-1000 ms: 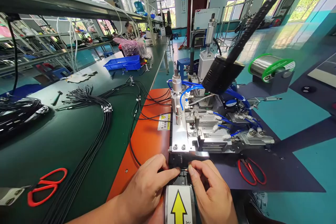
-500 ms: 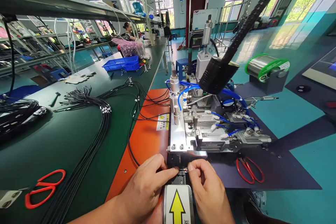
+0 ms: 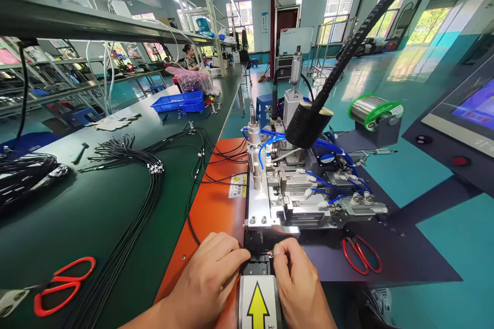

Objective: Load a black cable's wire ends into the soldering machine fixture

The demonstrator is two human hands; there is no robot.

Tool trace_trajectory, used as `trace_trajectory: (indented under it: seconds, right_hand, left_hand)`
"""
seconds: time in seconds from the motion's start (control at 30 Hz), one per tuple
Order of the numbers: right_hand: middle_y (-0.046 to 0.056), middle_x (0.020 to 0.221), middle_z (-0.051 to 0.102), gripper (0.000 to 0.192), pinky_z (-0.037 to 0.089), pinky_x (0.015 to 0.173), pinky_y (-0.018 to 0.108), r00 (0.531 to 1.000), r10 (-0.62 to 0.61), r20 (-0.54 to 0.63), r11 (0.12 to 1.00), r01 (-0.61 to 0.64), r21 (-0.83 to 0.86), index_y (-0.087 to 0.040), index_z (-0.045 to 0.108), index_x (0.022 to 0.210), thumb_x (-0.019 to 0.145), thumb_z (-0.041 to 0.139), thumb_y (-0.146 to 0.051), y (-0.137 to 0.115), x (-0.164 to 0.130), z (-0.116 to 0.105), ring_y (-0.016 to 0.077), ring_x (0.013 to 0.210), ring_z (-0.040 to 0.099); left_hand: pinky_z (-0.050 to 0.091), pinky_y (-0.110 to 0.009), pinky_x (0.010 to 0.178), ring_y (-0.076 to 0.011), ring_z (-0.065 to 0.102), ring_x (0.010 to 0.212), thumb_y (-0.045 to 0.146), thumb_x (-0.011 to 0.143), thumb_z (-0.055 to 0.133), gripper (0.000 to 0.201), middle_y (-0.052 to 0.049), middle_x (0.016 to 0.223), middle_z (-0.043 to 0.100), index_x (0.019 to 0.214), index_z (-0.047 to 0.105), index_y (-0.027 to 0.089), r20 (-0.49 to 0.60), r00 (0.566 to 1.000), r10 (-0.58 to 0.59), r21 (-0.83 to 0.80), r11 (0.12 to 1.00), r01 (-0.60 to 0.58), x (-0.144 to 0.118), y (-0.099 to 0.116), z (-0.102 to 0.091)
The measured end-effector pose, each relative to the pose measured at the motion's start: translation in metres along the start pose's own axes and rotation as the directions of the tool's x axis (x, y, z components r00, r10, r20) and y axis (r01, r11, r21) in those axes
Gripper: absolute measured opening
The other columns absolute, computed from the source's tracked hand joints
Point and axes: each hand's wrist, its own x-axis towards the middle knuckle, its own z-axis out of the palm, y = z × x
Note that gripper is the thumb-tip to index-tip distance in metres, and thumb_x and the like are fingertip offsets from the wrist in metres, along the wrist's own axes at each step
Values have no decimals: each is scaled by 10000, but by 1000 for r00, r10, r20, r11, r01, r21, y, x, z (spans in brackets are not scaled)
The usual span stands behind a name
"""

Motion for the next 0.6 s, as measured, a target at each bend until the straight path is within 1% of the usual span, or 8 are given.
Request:
trace_trajectory:
  seconds: [0.1,0.2,0.27,0.37,0.43,0.53,0.57,0.6]
  right_hand:
    - [31,819,513,620,394,720,236,999,22,23,999,-22,-34,-174,504,900,889,251,-740,9,2,1,122,755,464]
    - [28,864,513,567,382,755,224,997,30,74,999,-27,-44,-176,504,949,945,240,-677,6,0,0,121,795,458]
    - [17,853,497,532,358,752,227,997,46,58,998,-47,28,-173,511,934,950,292,-657,-3,-4,-1,119,787,439]
    - [5,804,474,518,325,704,246,995,103,-13,981,-100,165,-168,535,883,909,399,-668,-21,-11,-3,118,740,407]
    - [-4,822,519,518,356,715,251,993,121,-6,971,-117,208,-184,542,924,888,429,-688,-26,-14,-7,123,761,456]
    - [-17,917,550,530,367,816,229,991,127,-30,973,-119,200,-217,495,1038,880,421,-717,-13,-18,-17,122,870,516]
    - [-12,976,553,554,348,852,216,991,135,-6,983,-133,129,-226,471,1084,880,394,-735,-4,-21,-20,125,912,506]
    - [2,1017,548,599,359,866,206,984,157,88,986,-161,40,-235,438,1129,875,338,-769,6,-25,-22,138,960,500]
  left_hand:
    - [198,-317,681,-178,324,751,108,936,407,187,-54,780,455,823,555,118,10,1000,-22,15,1000,22,1,1,0]
    - [229,-325,705,-183,334,780,122,933,412,180,-60,810,461,825,556,122,38,998,-45,26,999,44,1,0,-1]
    - [277,-334,723,-190,346,803,109,911,418,156,-69,849,461,841,556,126,53,996,-67,41,997,65,0,0,-1]
    - [348,-338,692,-198,376,793,89,887,400,147,-77,866,460,861,538,131,129,989,-74,55,996,68,-2,-1,0]
    - [367,-344,678,-203,396,785,83,878,386,158,-76,872,468,877,535,136,178,982,-67,57,997,57,-4,-1,2]
    - [366,-351,676,-208,388,782,80,865,373,170,-82,872,470,884,534,132,199,979,-49,54,998,39,-7,-2,4]
    - [364,-348,667,-208,382,777,86,866,370,170,-86,868,468,883,534,127,198,979,-41,51,998,31,-8,-2,4]
    - [369,-352,669,-210,383,786,89,867,366,176,-90,878,470,888,537,124,217,975,-48,55,998,37,-8,-2,4]
